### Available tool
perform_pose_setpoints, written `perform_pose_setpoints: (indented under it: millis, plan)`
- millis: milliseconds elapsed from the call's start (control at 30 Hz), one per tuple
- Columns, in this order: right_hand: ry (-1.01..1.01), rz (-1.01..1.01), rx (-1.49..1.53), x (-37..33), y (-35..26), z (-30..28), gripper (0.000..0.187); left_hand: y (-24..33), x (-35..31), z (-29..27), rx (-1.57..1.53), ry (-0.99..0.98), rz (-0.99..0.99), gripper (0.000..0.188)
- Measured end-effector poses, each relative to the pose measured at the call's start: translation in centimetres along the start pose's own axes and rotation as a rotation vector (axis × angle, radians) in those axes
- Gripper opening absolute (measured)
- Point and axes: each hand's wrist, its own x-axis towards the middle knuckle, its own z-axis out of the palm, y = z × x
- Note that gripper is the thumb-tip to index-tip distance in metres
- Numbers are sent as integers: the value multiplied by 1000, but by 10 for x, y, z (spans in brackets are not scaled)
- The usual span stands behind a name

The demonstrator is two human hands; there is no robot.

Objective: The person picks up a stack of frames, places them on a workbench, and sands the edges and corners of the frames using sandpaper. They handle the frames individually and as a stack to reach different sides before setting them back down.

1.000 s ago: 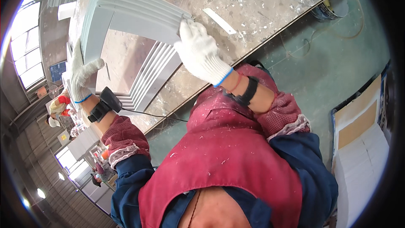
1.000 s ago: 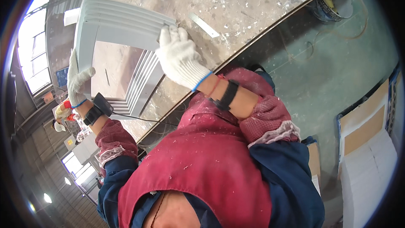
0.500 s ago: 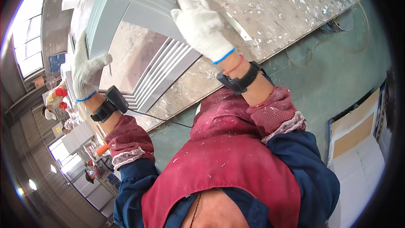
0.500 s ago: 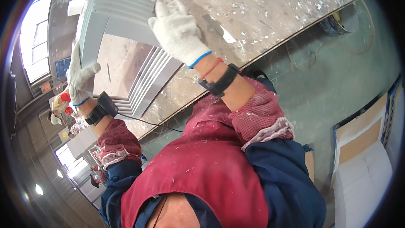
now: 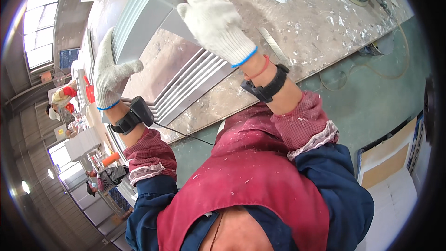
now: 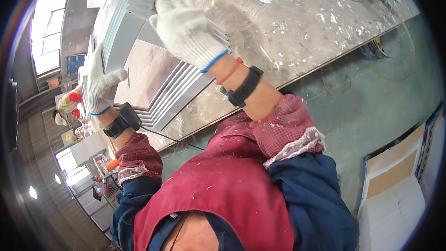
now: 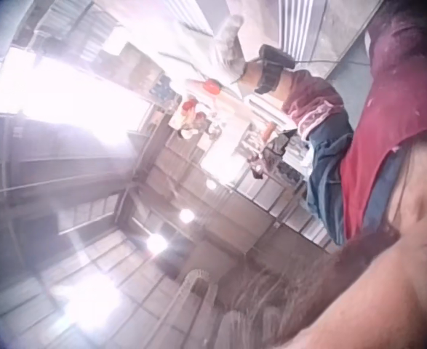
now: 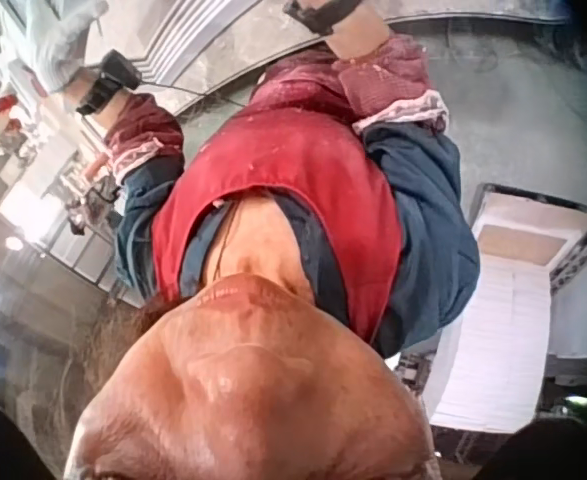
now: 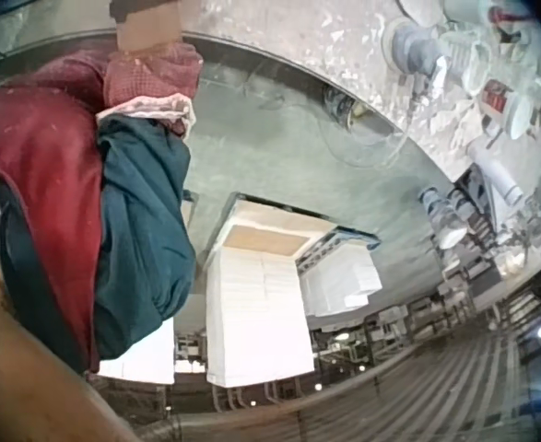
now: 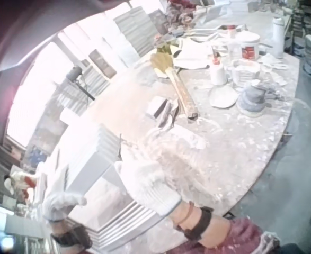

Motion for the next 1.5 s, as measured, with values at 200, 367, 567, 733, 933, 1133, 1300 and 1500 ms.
perform_pose_setpoints:
  millis: [200,367,567,733,933,1133,1300,1500]
  plan:
    - [-331,336,72,-40,25,-37,38,-1,-2,3,-58,50,13,124]
    - [-390,382,58,-41,23,-39,39,0,-3,3,43,50,48,122]
    - [-227,186,88,-37,10,-24,46,2,-9,5,2,67,20,122]
    - [-487,227,-64,-75,36,-58,52,8,-15,5,1,73,3,121]
    - [-540,262,37,-96,58,-103,47,20,-31,1,243,129,87,117]
    - [-271,37,-479,-90,107,-152,49,33,-54,1,306,139,64,115]
    - [-302,16,-479,-83,144,-204,36,54,-82,8,321,184,14,110]
    - [-347,184,-214,-49,120,-252,52,65,-116,19,428,206,1,104]
